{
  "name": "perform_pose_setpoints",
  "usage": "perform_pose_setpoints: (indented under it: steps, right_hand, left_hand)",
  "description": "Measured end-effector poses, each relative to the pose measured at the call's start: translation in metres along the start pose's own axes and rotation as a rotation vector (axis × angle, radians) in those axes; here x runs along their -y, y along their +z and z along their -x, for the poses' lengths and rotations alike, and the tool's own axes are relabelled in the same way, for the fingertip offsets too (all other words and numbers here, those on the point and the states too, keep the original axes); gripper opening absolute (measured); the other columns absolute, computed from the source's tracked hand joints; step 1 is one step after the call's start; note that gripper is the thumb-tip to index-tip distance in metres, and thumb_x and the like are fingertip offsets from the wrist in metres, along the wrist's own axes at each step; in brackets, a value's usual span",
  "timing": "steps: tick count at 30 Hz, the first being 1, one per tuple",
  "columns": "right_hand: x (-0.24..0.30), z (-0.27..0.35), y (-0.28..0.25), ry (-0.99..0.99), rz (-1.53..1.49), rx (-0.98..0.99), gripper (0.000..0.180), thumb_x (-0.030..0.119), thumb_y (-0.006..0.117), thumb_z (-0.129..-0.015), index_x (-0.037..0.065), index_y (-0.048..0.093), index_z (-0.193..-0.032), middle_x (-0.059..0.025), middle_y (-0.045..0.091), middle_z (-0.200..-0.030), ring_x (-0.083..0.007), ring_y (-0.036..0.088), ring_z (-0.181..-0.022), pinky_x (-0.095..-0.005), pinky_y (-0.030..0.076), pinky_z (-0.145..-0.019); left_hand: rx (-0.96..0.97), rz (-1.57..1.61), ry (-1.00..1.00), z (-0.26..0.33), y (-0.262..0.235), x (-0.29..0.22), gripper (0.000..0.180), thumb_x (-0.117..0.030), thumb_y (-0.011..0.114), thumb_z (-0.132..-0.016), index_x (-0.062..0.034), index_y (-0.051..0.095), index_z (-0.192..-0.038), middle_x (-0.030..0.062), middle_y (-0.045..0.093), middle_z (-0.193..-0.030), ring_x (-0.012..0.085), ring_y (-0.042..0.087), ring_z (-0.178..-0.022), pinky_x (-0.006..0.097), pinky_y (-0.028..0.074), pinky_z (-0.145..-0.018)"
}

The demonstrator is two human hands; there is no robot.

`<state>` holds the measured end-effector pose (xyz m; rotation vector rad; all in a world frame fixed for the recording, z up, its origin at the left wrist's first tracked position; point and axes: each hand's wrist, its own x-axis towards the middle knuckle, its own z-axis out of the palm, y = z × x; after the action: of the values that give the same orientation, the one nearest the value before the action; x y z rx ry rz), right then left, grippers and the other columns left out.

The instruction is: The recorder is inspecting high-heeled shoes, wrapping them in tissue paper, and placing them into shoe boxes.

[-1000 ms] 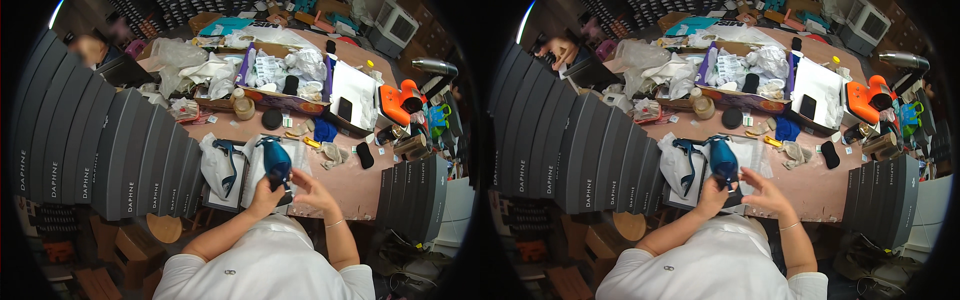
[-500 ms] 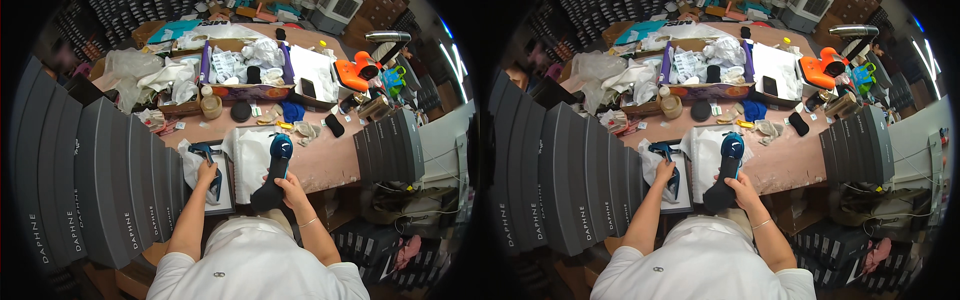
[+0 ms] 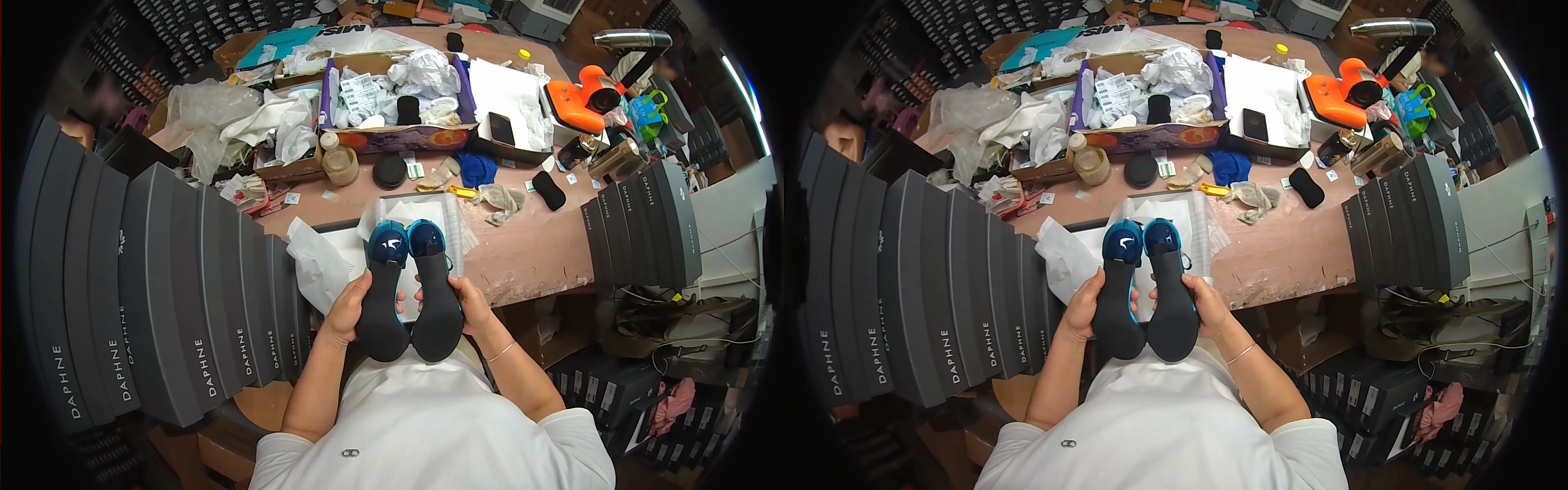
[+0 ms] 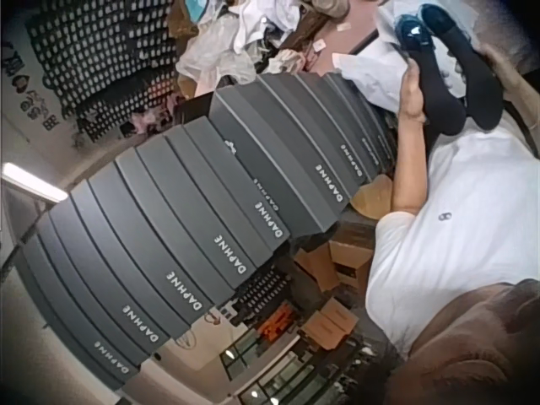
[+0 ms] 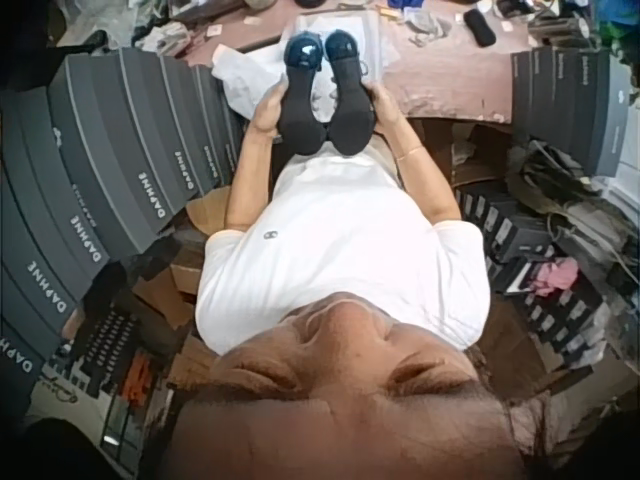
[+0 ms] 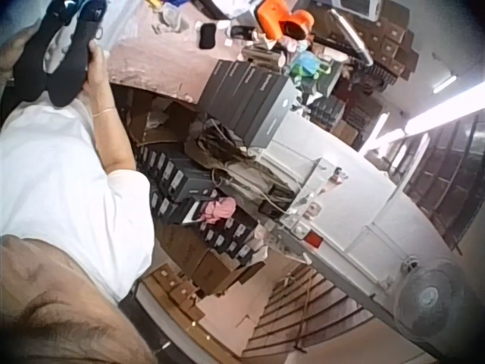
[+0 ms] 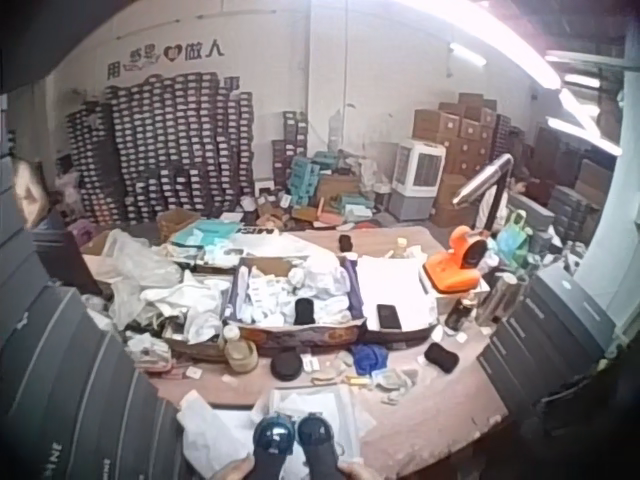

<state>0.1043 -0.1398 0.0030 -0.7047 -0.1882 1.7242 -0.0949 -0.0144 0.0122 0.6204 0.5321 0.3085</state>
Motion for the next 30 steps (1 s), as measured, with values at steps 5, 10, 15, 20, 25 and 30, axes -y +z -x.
perform_pose_setpoints:
  steps: [5, 10, 15, 20, 25, 30]
  right_hand:
    - [0.015, 0.015, -0.019, -0.011, 0.028, -0.037, 0.053, 0.034, 0.035, -0.096, -0.003, 0.044, -0.132, -0.0158, 0.063, -0.106, -0.0227, 0.064, -0.092, -0.0356, 0.054, -0.082]
    - [0.026, 0.027, -0.03, -0.038, 0.064, -0.069, 0.052, 0.036, 0.038, -0.096, -0.003, 0.045, -0.13, -0.0153, 0.064, -0.105, -0.0214, 0.065, -0.09, -0.0338, 0.055, -0.08]
    - [0.039, 0.026, -0.025, -0.043, 0.243, -0.059, 0.043, 0.027, 0.053, -0.094, -0.002, 0.049, -0.126, -0.0128, 0.065, -0.102, -0.0173, 0.064, -0.088, -0.0299, 0.056, -0.074]
    - [0.055, 0.016, -0.006, -0.15, 0.465, -0.022, 0.031, 0.016, 0.06, -0.092, -0.002, 0.058, -0.117, -0.0084, 0.065, -0.105, -0.0141, 0.061, -0.094, -0.0288, 0.051, -0.084]
    - [0.036, -0.009, 0.001, -0.376, 0.931, 0.167, 0.045, 0.005, 0.063, -0.086, 0.003, 0.052, -0.129, -0.0097, 0.052, -0.133, -0.0231, 0.045, -0.126, -0.0351, 0.035, -0.105]
    - [-0.012, -0.014, 0.025, -0.543, 1.442, 0.349, 0.044, -0.003, 0.058, -0.079, 0.007, 0.058, -0.122, -0.0157, 0.044, -0.139, -0.0325, 0.036, -0.135, -0.0383, 0.03, -0.11]
  left_hand:
    - [-0.038, 0.023, -0.045, -0.016, 0.022, 0.011, 0.05, -0.044, 0.037, -0.1, -0.0029, 0.048, -0.125, 0.0154, 0.064, -0.097, 0.0204, 0.066, -0.079, 0.031, 0.057, -0.066]
    - [-0.01, 0.022, -0.056, -0.032, 0.032, 0.022, 0.05, -0.044, 0.037, -0.1, -0.002, 0.048, -0.125, 0.0153, 0.064, -0.097, 0.0204, 0.066, -0.081, 0.031, 0.057, -0.067]
    - [-0.029, -0.062, 0.003, -0.03, 0.039, 0.02, 0.047, -0.043, 0.042, -0.099, -0.0009, 0.053, -0.116, 0.0131, 0.065, -0.094, 0.0187, 0.066, -0.078, 0.03, 0.056, -0.066]
    - [-0.321, -0.671, 0.136, -0.009, -0.013, -0.014, 0.043, -0.038, 0.05, -0.098, 0.0018, 0.058, -0.111, 0.0112, 0.065, -0.095, 0.0168, 0.063, -0.087, 0.026, 0.05, -0.076]
    - [-0.45, -0.119, 0.18, 0.01, -0.007, 0.028, 0.059, -0.048, 0.049, -0.095, -0.0046, 0.044, -0.134, 0.0121, 0.057, -0.12, 0.026, 0.055, -0.111, 0.036, 0.043, -0.095]
    - [-0.291, 0.495, 0.036, -0.012, -0.004, 0.057, 0.051, -0.046, 0.051, -0.092, -0.0016, 0.053, -0.117, 0.0109, 0.06, -0.109, 0.0215, 0.061, -0.096, 0.032, 0.051, -0.082]
